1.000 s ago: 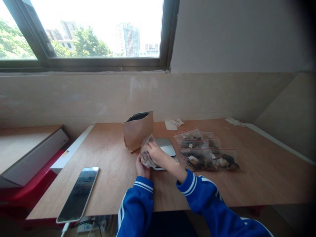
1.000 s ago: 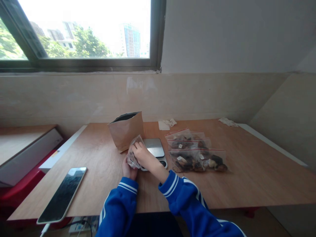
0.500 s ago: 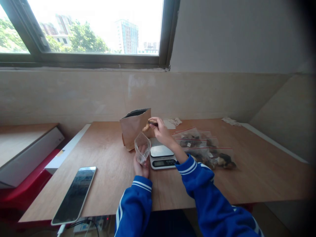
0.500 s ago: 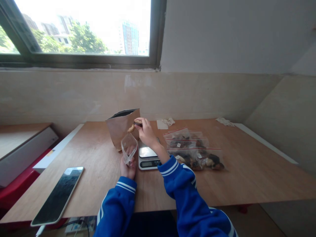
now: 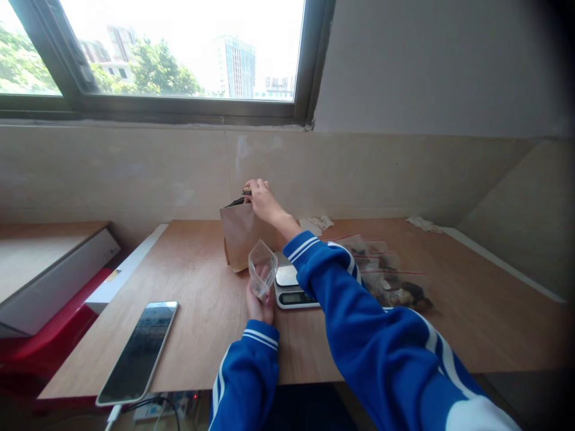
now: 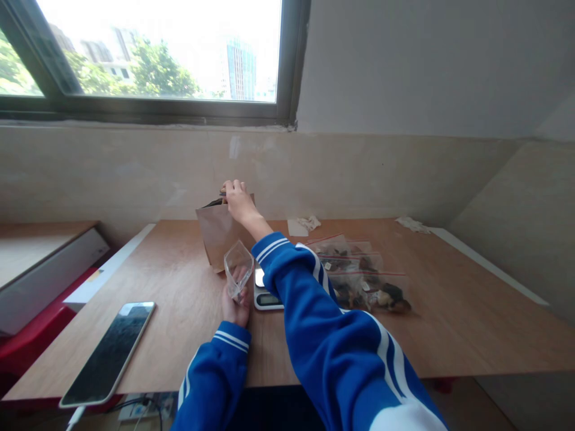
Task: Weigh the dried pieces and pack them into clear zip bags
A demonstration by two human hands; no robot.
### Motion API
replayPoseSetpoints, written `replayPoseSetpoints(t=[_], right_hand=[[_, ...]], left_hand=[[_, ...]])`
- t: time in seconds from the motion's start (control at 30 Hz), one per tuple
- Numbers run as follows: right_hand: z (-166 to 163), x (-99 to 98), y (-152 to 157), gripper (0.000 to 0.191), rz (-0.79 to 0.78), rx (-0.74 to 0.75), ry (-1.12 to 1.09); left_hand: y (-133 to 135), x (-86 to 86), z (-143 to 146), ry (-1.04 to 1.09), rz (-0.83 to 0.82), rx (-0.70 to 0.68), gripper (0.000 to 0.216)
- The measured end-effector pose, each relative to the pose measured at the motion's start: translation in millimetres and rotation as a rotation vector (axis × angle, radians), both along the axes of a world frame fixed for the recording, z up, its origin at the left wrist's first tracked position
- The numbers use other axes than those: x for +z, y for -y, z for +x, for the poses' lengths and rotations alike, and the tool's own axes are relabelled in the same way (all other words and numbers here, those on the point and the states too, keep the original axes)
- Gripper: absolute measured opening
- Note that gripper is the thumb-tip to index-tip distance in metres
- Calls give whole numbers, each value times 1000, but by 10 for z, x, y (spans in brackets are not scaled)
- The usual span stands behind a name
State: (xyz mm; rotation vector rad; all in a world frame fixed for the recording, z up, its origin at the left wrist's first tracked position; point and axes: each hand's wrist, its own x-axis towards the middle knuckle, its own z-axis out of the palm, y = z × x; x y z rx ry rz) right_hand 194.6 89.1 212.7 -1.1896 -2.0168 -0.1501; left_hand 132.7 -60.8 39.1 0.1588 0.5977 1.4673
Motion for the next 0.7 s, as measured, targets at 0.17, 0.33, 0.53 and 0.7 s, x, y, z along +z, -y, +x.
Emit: replayPoseSetpoints(t=[0.17, 0.33, 0.53, 0.7], right_hand=[[63, -53, 44, 19, -33, 51, 31], [178, 113, 119, 18, -160, 190, 117], [304, 210, 281, 29, -290, 324, 165], [326, 241, 385, 40, -304, 308, 228]], left_hand=[[-2, -3, -7, 11, -3, 0, 39], [-3, -9, -12, 12, 5, -6, 38], [-21, -48, -19, 14, 19, -6, 38], [-20, -78, -26, 12, 35, 0, 37]])
